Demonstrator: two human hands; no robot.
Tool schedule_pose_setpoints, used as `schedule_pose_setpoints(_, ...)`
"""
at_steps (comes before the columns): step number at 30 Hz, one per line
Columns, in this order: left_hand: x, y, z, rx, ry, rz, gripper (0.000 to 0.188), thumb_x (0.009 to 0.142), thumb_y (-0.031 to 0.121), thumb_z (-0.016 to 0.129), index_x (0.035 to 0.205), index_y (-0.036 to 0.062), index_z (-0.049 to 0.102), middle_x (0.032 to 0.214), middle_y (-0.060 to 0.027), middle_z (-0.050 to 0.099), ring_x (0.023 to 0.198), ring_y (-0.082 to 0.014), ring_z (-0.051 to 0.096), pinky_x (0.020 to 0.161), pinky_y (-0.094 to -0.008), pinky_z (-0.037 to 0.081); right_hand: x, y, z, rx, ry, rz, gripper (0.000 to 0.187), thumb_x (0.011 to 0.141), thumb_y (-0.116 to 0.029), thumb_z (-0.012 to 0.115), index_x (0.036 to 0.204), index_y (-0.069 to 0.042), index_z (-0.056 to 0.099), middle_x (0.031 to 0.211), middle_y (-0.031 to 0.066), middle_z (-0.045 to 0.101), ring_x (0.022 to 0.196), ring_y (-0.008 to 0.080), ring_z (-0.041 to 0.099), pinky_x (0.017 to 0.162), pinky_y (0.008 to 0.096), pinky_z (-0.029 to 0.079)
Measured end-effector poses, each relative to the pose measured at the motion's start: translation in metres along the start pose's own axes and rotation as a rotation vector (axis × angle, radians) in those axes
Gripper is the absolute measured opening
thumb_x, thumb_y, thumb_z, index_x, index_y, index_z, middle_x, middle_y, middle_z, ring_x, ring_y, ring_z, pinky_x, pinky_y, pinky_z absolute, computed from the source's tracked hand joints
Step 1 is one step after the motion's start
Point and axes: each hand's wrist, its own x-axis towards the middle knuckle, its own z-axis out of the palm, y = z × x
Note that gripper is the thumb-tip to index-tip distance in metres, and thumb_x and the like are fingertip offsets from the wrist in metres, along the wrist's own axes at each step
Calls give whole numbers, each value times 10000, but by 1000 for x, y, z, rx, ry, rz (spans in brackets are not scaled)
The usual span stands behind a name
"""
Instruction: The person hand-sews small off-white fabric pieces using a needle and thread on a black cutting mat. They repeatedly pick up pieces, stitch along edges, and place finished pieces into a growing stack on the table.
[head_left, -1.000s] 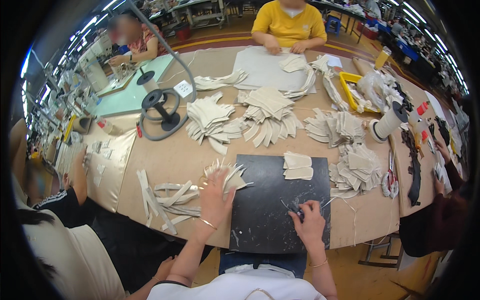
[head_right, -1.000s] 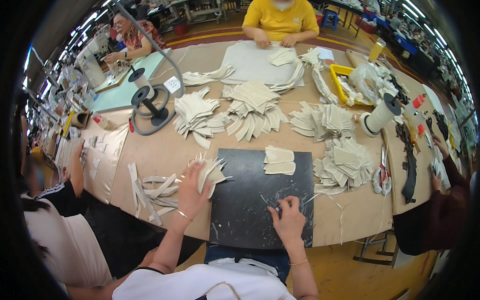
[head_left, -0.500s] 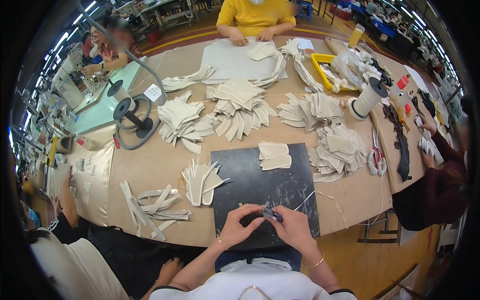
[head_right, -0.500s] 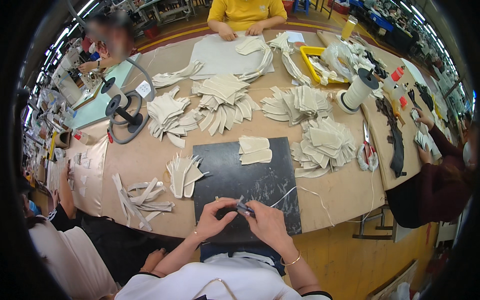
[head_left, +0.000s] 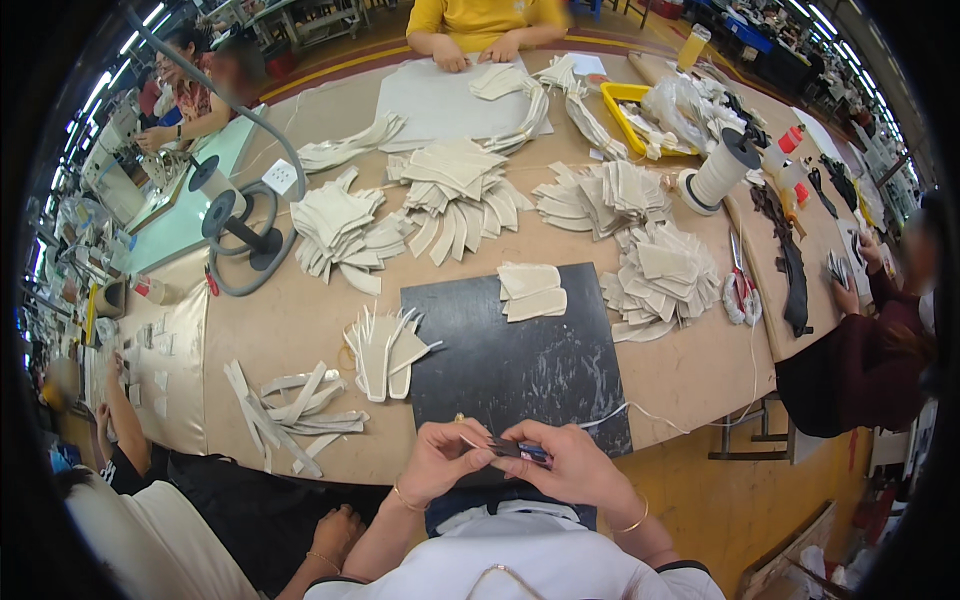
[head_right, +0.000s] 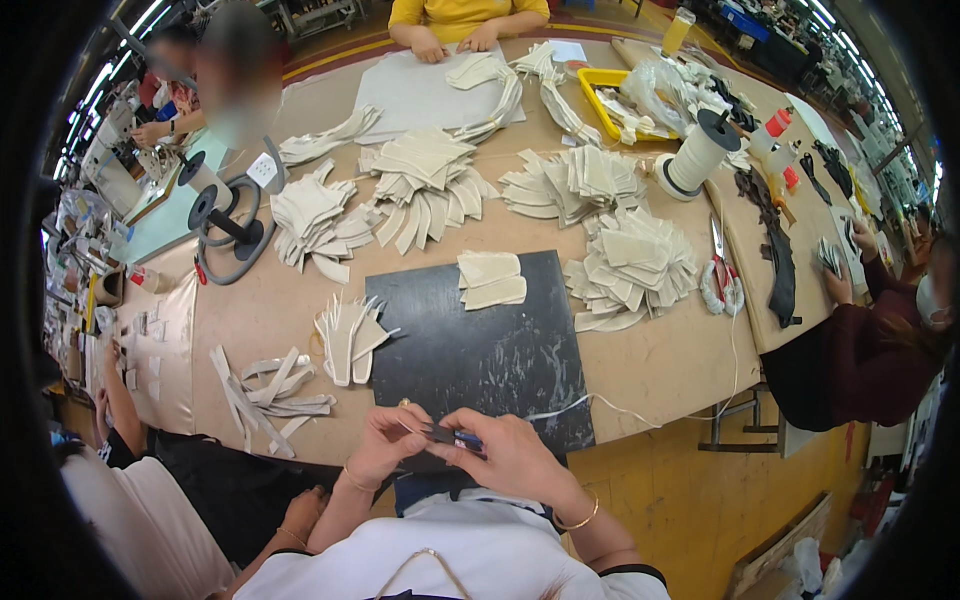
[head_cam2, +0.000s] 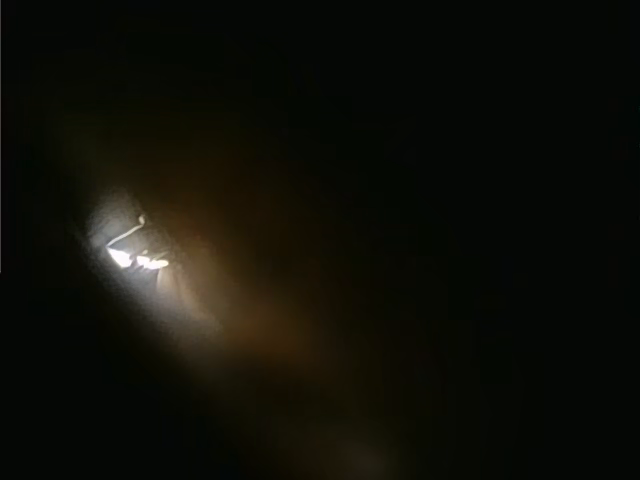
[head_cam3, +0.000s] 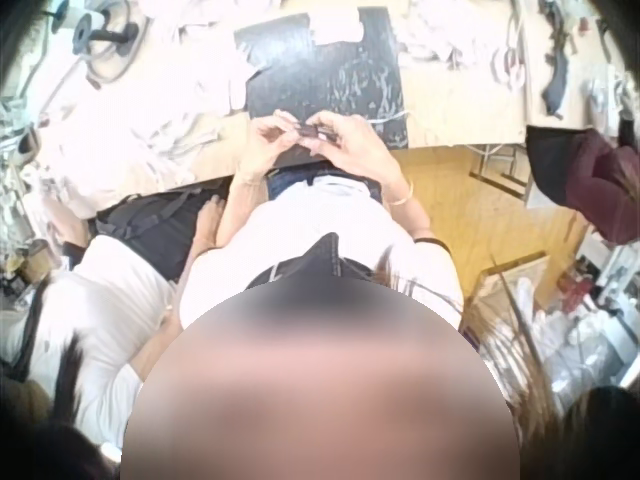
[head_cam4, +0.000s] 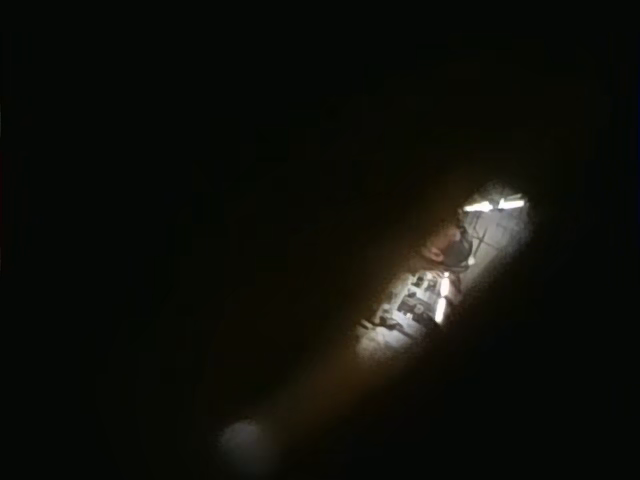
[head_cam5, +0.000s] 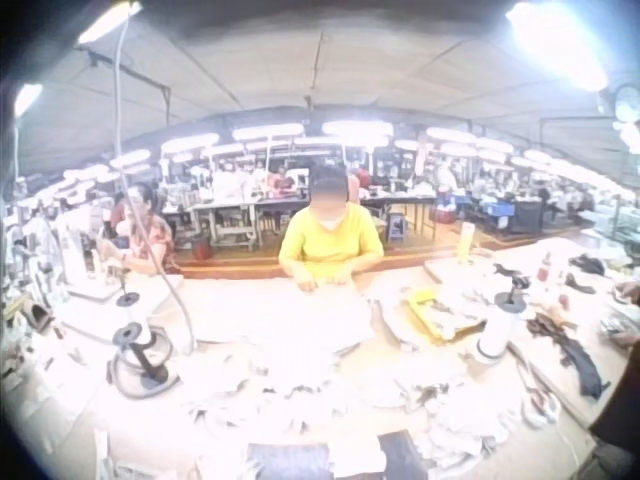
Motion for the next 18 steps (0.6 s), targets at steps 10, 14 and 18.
schedule_pose_setpoints(10, 16, 20, -27, 329, 340, 103, 64, 895, 54, 722, 872, -5, 718, 843, -32, 671, 762, -78, 573, 698, -231, 447, -102, 66, -78, -90, 185, 565, 208, 904, -190, 726, 953, 11, 702, 734, 46, 696, 692, 84, 643, 602, 239, 479)
schedule_pose_setpoints(14, 16, -1, 0, 332, 192, -16, 76, 878, 78, 747, 866, 4, 734, 829, -16, 667, 735, -45, 535, 661, -214, 417, -124, 72, -83, -422, 630, 814, 174, 906, -101, 697, 1003, 43, 688, 903, 78, 734, 731, 70, 616, 624, 224, 468)
schedule_pose_setpoints(18, 21, -15, 35, 391, 54, 20, 73, 837, 109, 793, 874, 55, 761, 808, 25, 615, 689, -42, 435, 600, -209, 351, -71, 60, -46, 66, 743, 137, 227, 881, 5, 675, 1106, -11, 705, 965, 36, 726, 687, 63, 549, 613, 209, 448)
